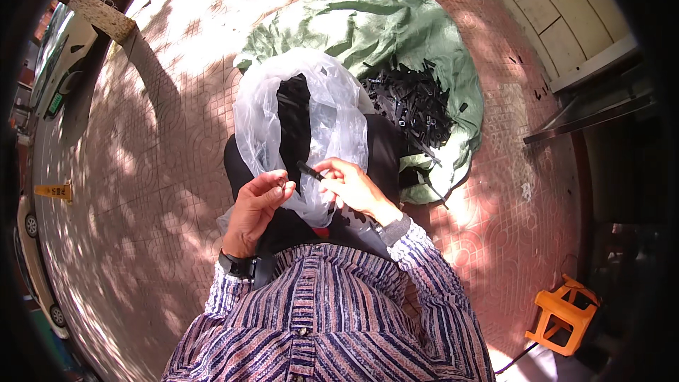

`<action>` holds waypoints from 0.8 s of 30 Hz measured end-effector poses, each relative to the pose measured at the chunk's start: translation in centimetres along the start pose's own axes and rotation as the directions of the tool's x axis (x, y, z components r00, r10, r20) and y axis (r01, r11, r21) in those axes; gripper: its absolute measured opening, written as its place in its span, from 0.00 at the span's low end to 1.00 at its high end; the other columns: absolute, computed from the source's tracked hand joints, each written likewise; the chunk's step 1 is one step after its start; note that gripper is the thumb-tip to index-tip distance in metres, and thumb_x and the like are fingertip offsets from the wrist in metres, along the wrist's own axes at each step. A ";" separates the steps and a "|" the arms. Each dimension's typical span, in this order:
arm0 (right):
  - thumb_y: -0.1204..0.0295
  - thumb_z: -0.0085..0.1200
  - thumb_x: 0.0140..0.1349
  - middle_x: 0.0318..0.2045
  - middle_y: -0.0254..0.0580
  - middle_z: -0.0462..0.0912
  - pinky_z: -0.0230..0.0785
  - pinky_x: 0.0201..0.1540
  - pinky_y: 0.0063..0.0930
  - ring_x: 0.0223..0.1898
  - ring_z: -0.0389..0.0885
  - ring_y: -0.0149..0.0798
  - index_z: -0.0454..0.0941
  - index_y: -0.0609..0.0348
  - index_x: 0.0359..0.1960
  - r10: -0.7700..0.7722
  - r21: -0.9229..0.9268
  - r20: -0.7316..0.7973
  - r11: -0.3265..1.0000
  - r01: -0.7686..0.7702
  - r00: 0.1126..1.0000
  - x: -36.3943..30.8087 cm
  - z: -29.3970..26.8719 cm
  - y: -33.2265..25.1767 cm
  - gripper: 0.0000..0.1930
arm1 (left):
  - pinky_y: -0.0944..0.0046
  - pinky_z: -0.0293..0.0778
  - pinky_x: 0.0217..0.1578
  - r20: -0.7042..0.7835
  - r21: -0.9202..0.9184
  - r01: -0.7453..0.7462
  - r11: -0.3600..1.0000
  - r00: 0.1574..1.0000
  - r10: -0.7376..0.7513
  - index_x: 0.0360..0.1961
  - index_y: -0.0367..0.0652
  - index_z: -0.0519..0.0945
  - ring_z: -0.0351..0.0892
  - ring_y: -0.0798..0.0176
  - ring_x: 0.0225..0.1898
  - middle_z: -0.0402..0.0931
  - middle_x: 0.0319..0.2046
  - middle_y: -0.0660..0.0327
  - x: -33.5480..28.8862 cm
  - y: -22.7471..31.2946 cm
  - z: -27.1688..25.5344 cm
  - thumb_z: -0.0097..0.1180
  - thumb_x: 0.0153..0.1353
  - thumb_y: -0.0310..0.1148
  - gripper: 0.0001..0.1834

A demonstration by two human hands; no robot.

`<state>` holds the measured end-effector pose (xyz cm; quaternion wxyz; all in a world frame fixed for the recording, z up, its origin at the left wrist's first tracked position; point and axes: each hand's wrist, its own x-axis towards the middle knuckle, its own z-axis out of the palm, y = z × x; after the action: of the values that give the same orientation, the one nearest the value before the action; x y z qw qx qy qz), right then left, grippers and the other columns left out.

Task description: The recorder sits on the ground and manually assembles small black plastic shoe components, placing the completed pieces into a large plastic bag.

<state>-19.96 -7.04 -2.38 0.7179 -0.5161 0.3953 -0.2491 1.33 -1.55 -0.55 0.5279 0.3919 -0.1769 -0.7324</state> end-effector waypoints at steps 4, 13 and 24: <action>0.77 0.46 0.57 0.25 0.32 0.78 0.62 0.19 0.11 0.20 0.70 0.20 0.72 0.61 0.47 0.006 0.014 0.008 1.000 -0.006 1.000 -2.2 1.3 -0.1 0.15 | 0.66 0.78 0.38 -0.023 0.187 -0.067 0.980 0.997 0.073 0.43 0.31 0.74 0.80 0.60 0.35 0.75 0.33 0.57 0.0 -0.8 0.5 0.53 0.55 0.20 0.13; 0.76 0.45 0.58 0.24 0.34 0.76 0.59 0.21 0.12 0.19 0.67 0.21 0.73 0.61 0.45 0.086 0.210 0.070 0.973 -0.099 0.994 -3.2 2.1 -0.6 0.13 | 0.74 0.74 0.24 0.032 0.240 -0.077 0.968 0.997 0.072 0.40 0.33 0.75 0.78 0.69 0.23 0.76 0.23 0.61 -0.4 -1.6 0.3 0.56 0.55 0.22 0.10; 0.72 0.49 0.58 0.20 0.34 0.75 0.62 0.21 0.17 0.19 0.69 0.23 0.73 0.62 0.34 0.137 -0.089 0.086 0.988 -0.129 0.987 -2.6 2.7 -3.5 0.06 | 0.75 0.74 0.26 0.156 0.396 -0.180 0.900 0.980 0.128 0.40 0.34 0.75 0.77 0.71 0.23 0.78 0.26 0.58 -1.8 -1.3 0.9 0.58 0.52 0.20 0.13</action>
<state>-19.00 -4.75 2.15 0.7282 -0.5291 0.4054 -0.1599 0.01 0.44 -0.18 0.4785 0.4313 -0.3893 -0.6584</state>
